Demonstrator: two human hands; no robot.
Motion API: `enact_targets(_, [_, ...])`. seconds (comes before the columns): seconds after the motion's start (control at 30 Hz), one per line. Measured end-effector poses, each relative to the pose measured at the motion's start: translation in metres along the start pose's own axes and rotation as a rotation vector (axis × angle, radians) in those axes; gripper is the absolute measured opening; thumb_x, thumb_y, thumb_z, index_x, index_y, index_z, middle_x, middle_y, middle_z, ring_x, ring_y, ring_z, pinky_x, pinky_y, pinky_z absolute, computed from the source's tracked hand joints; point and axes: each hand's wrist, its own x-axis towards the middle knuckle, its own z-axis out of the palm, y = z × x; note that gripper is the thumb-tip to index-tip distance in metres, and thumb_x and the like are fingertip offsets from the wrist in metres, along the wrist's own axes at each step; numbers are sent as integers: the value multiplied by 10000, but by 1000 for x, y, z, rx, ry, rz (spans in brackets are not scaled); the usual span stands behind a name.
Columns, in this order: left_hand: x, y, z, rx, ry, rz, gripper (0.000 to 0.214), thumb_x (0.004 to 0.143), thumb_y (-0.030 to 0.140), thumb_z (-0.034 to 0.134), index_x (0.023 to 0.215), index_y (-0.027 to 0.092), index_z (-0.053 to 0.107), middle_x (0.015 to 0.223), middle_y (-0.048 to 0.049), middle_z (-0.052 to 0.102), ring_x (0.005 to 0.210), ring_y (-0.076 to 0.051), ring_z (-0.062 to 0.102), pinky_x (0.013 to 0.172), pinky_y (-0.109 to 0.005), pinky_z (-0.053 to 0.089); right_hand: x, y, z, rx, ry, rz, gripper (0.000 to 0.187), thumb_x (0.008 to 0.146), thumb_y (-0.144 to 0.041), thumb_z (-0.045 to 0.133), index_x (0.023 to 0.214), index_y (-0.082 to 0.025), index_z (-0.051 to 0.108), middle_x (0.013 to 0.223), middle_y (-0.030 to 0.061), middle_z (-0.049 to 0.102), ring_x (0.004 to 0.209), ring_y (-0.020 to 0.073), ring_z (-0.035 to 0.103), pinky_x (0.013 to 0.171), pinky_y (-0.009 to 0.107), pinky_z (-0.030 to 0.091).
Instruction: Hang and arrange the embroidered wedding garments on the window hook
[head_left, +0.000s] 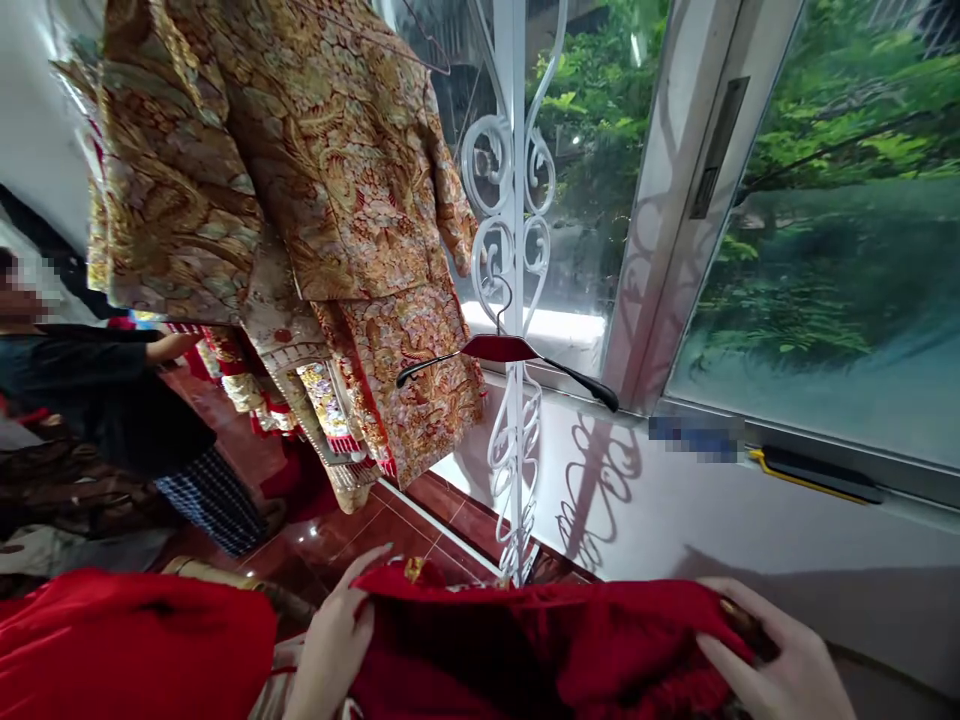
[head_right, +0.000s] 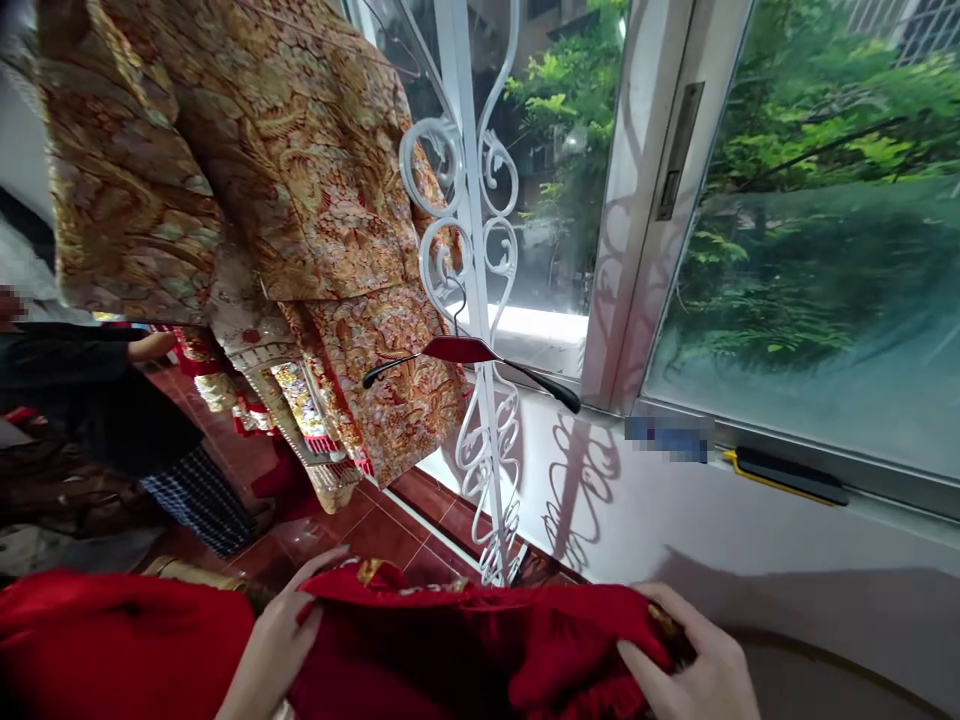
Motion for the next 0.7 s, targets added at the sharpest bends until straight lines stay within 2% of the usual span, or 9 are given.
enact_targets(0.1, [11,31,-22,-225,-46,-391,151,534,290,505,664,235,558,633,-21,623,645,-241,624,620,-353,557,16,29,21,-106,-125,-43,194,717,-348,635,806,-197,718,775,38,758,706,220,726,609,193,556])
enact_targets(0.13, [14,42,-27,-297,-61,-493,154,526,295,509,668,239,532,609,-9,604,605,-229,601,570,-339,536,20,40,29,-149,-164,-56,192,734,-361,626,806,-207,715,766,39,758,694,220,725,605,203,555])
enact_targets(0.2, [22,65,-37,-386,-97,-568,199,513,297,527,702,237,525,638,0,604,608,-215,586,555,-320,513,28,60,42,-263,-235,-92,198,758,-354,593,855,-239,721,748,37,755,681,233,722,591,241,553])
enact_targets(0.3, [37,95,-52,-335,-111,-482,249,503,302,555,737,219,572,704,0,614,698,-218,605,618,-309,519,43,75,43,-457,-307,-146,307,794,-288,500,1004,-297,723,717,40,741,682,267,716,582,306,541])
enact_targets(0.37, [48,107,-65,-246,-95,-382,274,514,321,583,762,209,613,788,-17,649,823,-244,624,701,-317,532,54,72,34,-520,-275,-178,374,825,-271,448,1100,-309,698,798,58,749,730,277,718,619,338,548])
enact_targets(0.43, [60,112,-80,-180,-50,-282,296,531,356,624,788,210,639,898,-38,684,956,-271,618,799,-327,529,64,62,26,-500,-138,-233,391,875,-303,416,1187,-298,652,1060,92,728,915,284,710,742,377,563])
enact_targets(0.53, [75,106,-103,-200,37,-237,342,576,426,652,851,222,654,1008,-45,701,1040,-286,607,871,-343,516,78,55,35,-373,66,-375,409,915,-327,400,1262,-254,604,1411,115,529,1262,288,547,967,405,502])
enact_targets(0.6, [83,96,-112,-254,28,-253,355,618,445,640,895,223,653,1024,-37,705,1034,-278,620,882,-348,513,85,60,55,-289,-37,-408,445,909,-276,367,1286,-224,599,1399,129,542,1270,266,544,982,379,500])
enact_targets(0.7, [92,80,-110,-278,-130,-272,343,629,419,630,903,214,651,991,-29,712,980,-266,645,852,-346,528,94,72,89,-227,-461,-280,542,865,-210,355,1375,-228,536,1257,109,660,1117,230,642,949,356,527])
